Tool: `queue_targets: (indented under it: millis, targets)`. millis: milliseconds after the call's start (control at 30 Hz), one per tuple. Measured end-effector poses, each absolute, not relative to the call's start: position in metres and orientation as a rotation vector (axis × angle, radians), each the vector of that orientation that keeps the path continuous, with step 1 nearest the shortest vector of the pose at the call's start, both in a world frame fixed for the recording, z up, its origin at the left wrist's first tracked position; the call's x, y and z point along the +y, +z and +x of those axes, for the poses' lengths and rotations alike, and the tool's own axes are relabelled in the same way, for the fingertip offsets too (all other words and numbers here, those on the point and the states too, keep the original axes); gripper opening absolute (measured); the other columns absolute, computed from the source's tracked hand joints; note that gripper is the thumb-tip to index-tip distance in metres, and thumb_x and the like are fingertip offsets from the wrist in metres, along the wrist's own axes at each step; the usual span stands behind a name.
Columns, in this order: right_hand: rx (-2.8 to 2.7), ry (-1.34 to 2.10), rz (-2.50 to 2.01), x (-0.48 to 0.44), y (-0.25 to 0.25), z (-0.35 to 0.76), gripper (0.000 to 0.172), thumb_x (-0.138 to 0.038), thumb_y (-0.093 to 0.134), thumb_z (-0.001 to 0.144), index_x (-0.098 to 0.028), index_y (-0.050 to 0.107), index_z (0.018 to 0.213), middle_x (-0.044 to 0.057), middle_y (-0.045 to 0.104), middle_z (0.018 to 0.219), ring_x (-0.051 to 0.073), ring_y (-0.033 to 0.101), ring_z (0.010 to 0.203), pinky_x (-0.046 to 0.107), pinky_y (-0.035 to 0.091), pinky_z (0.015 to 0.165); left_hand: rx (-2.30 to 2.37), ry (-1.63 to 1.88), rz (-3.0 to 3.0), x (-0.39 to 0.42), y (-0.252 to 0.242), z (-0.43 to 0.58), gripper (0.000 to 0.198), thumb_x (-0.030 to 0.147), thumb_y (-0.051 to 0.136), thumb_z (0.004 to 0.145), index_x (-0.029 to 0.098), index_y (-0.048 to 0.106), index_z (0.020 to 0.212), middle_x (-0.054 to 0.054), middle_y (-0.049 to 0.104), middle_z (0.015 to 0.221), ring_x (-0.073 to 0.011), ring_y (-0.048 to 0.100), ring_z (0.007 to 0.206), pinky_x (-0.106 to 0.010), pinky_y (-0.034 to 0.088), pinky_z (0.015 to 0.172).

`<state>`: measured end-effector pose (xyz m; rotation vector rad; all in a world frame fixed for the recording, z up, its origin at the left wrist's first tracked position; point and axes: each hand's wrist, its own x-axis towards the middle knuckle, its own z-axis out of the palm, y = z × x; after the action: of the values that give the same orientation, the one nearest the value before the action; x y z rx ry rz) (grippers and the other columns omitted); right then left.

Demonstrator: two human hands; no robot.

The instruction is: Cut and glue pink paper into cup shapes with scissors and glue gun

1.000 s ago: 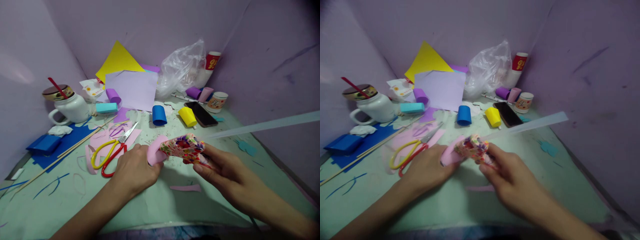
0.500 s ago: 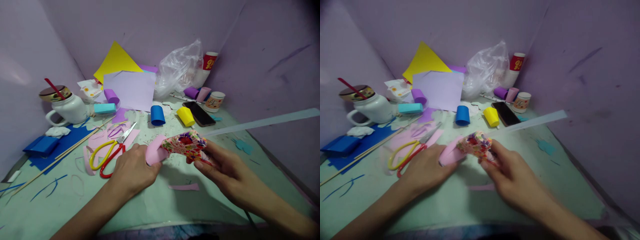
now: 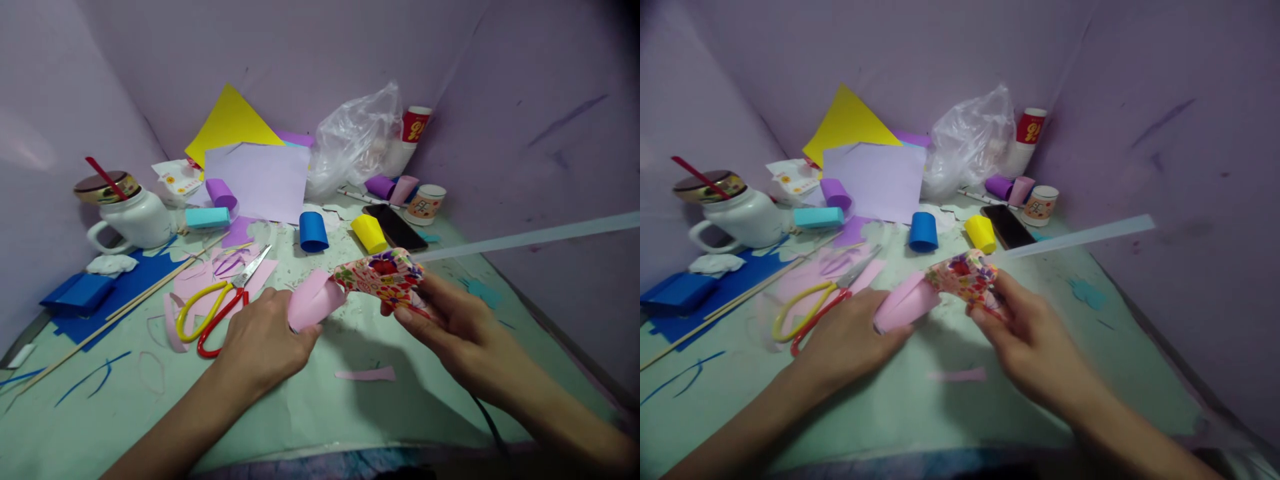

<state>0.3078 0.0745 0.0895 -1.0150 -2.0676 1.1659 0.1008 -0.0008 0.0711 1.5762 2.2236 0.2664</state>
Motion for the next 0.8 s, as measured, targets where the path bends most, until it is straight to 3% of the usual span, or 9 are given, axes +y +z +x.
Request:
queue_targets:
  millis: [700,800]
  targets:
    - [-1.973,1.265,-1.0,0.0794,0.09,0.3013,0.037,-0.035,0.059,0.084,-0.024,0.06,0.12,0.008,0.07,0.114,0.028,0.067,0.101,0.043,0.054,0.09,2.208,0.266,1.604,-0.003,0.0706,0.1003,0.036,0.046,0.053,0.076,0.021,0.064,0.1,-0.01,0.063,0.096,-0.0306,0.061,0.088,-0.041,0.043,0.073]
    - [-1.93,1.241,-1.017,0.0831,0.0908,0.3017,0.035,-0.034,0.062,0.081,-0.023,0.063,0.114,0.006,0.072,0.095,0.025,0.068,0.087,0.037,0.057,0.076,2.211,0.27,1.61,-0.003,0.0701,0.0988,0.038,0.047,0.053,0.077,0.022,0.063,0.103,-0.01,0.063,0.098,-0.031,0.061,0.09,-0.042,0.044,0.075]
